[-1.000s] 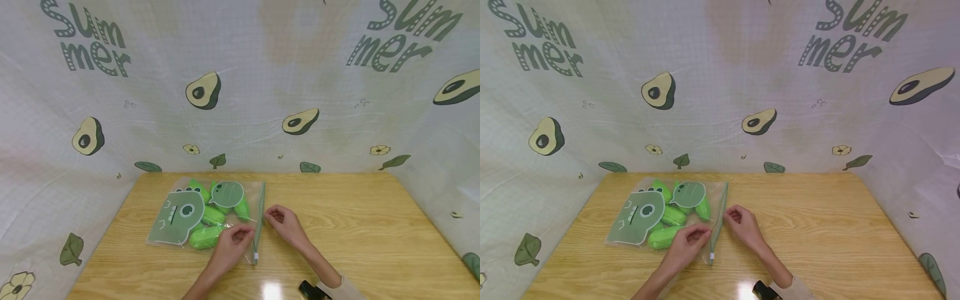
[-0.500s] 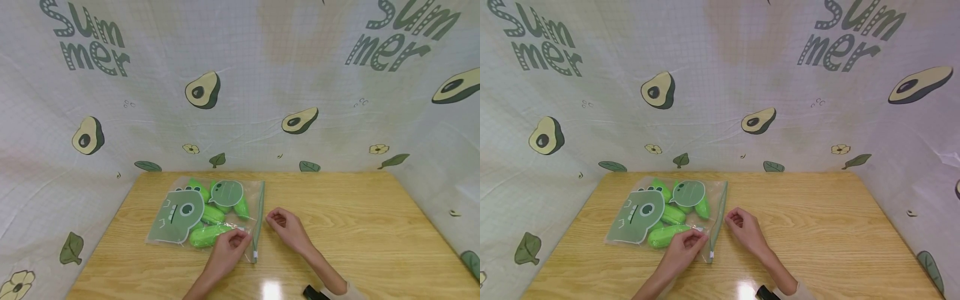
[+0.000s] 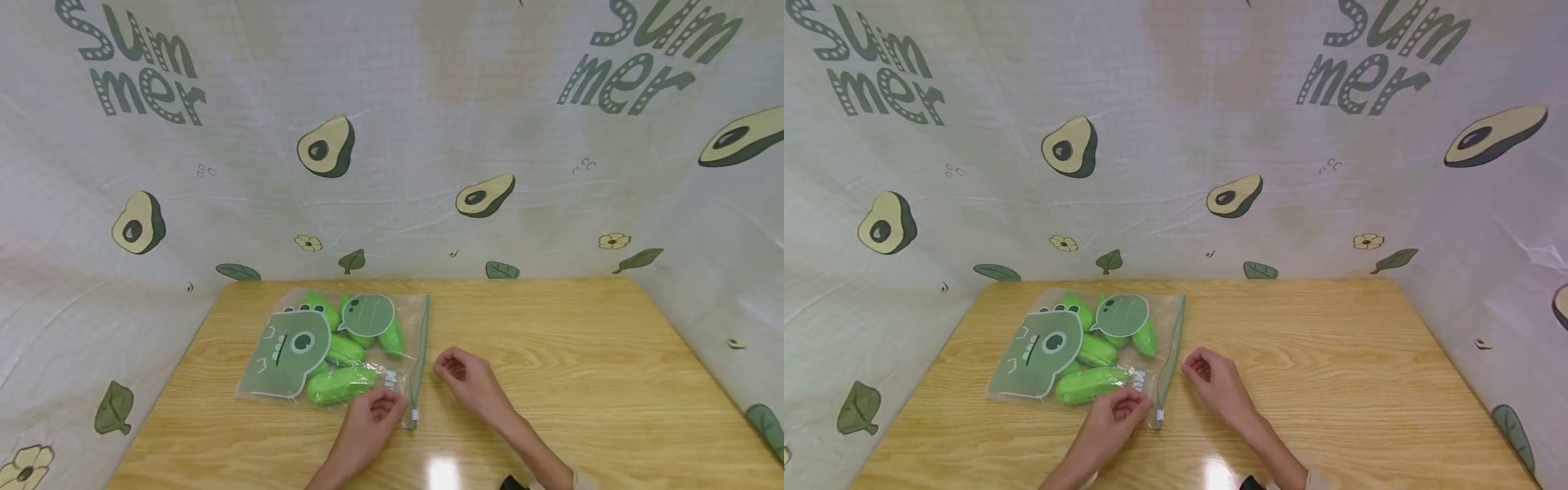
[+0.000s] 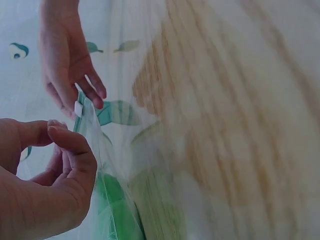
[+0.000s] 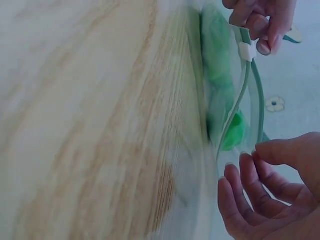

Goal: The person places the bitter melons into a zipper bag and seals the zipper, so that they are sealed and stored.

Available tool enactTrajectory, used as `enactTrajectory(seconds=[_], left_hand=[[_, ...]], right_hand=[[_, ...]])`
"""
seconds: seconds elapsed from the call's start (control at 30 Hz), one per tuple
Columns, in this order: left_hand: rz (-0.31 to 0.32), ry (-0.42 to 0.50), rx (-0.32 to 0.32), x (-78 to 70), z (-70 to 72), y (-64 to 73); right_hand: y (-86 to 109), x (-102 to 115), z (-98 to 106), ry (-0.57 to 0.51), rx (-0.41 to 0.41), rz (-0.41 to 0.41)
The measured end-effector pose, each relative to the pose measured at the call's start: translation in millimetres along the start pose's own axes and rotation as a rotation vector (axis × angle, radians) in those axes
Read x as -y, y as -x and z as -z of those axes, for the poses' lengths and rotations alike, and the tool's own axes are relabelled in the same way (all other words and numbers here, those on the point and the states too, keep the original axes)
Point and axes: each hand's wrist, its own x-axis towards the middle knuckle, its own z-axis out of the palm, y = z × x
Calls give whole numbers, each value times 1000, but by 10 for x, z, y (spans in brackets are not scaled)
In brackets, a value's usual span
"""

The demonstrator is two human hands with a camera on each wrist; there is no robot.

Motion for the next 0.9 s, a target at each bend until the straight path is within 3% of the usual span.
enactTrajectory(seconds=[0.27,0.67,0.9], left_hand=[[45,47,24,20,-45,88],[182,273,106,57,-151,197],[223,320,123,109,-223,272]], right_hand=[[85,9,4,19,46,45],[209,45,-89,49,69,177],[275,60,-136,47,101,181]])
